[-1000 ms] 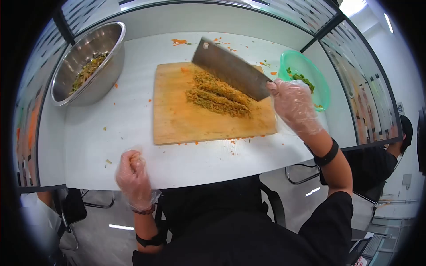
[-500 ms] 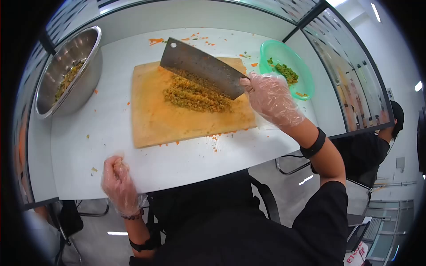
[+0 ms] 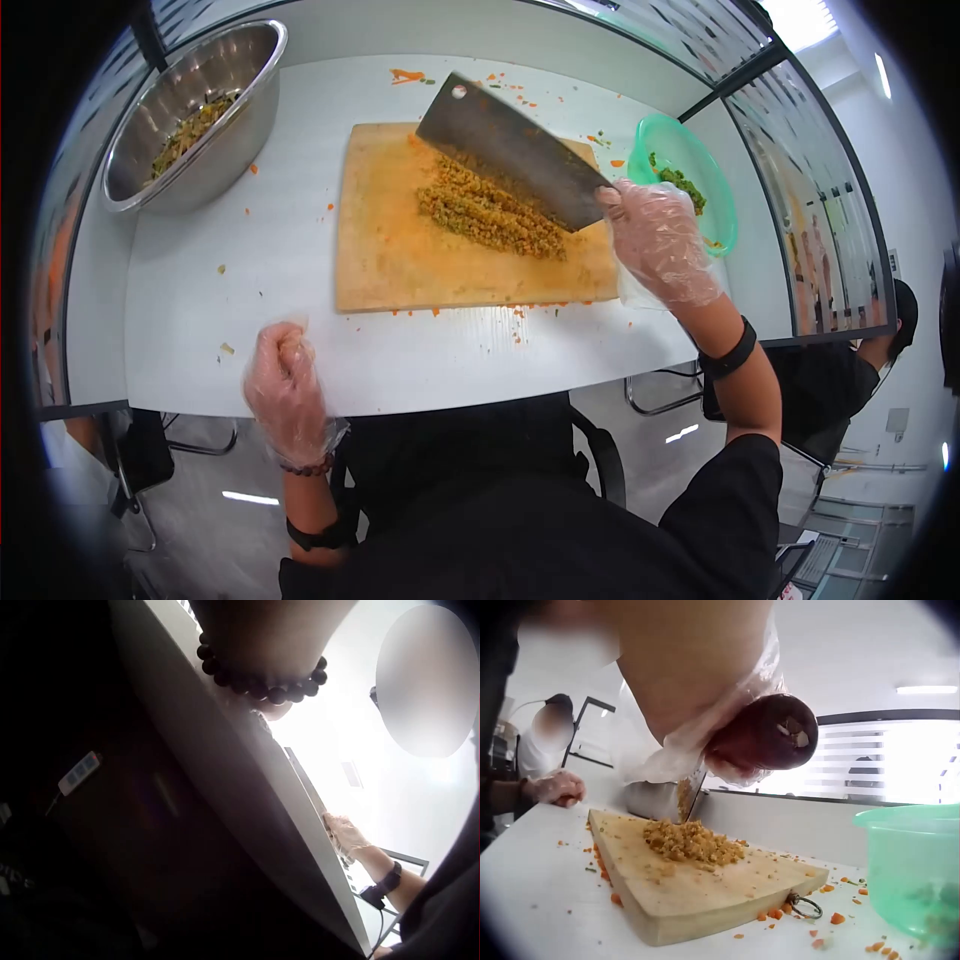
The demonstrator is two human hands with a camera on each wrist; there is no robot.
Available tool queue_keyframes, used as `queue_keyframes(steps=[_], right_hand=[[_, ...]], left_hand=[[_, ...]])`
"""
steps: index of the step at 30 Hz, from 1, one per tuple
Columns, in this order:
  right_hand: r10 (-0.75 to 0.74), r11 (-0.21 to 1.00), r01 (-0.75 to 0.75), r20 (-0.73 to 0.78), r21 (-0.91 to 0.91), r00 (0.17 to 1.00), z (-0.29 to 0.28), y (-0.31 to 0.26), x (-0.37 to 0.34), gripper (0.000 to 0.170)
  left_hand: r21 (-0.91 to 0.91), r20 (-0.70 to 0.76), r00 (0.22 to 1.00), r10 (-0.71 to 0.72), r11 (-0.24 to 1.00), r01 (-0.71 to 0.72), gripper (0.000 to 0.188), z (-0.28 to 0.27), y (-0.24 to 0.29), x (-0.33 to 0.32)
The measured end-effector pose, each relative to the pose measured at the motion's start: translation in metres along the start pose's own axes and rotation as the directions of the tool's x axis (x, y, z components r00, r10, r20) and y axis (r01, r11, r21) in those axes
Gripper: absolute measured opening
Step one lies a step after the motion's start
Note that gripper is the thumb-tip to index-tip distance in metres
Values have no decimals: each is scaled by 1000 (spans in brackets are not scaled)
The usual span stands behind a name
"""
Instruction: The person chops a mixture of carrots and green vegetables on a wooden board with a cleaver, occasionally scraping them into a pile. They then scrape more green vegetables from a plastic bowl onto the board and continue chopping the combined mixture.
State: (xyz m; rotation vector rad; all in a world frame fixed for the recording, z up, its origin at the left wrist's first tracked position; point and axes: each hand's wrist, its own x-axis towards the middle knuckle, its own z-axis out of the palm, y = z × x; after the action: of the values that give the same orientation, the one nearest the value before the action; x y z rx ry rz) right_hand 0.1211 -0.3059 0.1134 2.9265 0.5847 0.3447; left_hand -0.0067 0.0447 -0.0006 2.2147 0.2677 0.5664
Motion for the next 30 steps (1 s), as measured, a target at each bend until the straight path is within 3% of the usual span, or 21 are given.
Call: queue_keyframes(steps=[2,5,8,9,12,15,18,19,22,23,26,27,30], right_hand=[[-69,995,73,53,-75,996,2,-8,0,34],[-139,987,134,-56,-84,989,2,6,5,36],[48,998,-53,-125,-34,991,16,4,6,33],[-6,996,5,-14,-91,1000,22,8,5,29],[-92,992,85,-75,-90,993,9,11,5,26],[-74,990,64,-76,-126,994,21,9,1,24],[-74,977,86,67,-196,995,-7,-3,3,21],[-143,989,134,-164,-66,976,-7,8,1,19],[29,1000,-30,-188,-2,982,9,7,1,17],[-80,986,74,-33,-148,996,13,11,0,18],[-90,992,83,-75,-93,993,6,12,-1,24],[81,992,-72,-95,102,992,8,15,-2,31],[59,997,-57,39,-60,997,12,7,-6,34]], left_hand=[[-35,-8,1000,-1,999,1,20,2,-1,1],[-35,-11,1000,-1,999,1,20,2,-6,0],[37,-26,999,35,999,-34,20,2,-3,1],[18,-28,1000,15,1000,-14,20,2,-3,0],[-18,-28,999,-27,999,27,19,2,-2,2],[-9,-9,998,-58,998,57,17,0,0,0],[-3,-15,1000,-26,1000,26,17,2,-5,3],[-4,-23,1000,-14,1000,14,17,3,-5,3],[-7,-9,999,-52,999,52,18,2,-3,-1],[-8,-3,998,-69,998,68,19,1,-3,1],[-32,-6,997,-82,996,82,19,1,-5,1],[-20,0,997,-77,997,77,19,1,-5,0],[14,-10,999,-36,999,36,19,0,-2,0]])
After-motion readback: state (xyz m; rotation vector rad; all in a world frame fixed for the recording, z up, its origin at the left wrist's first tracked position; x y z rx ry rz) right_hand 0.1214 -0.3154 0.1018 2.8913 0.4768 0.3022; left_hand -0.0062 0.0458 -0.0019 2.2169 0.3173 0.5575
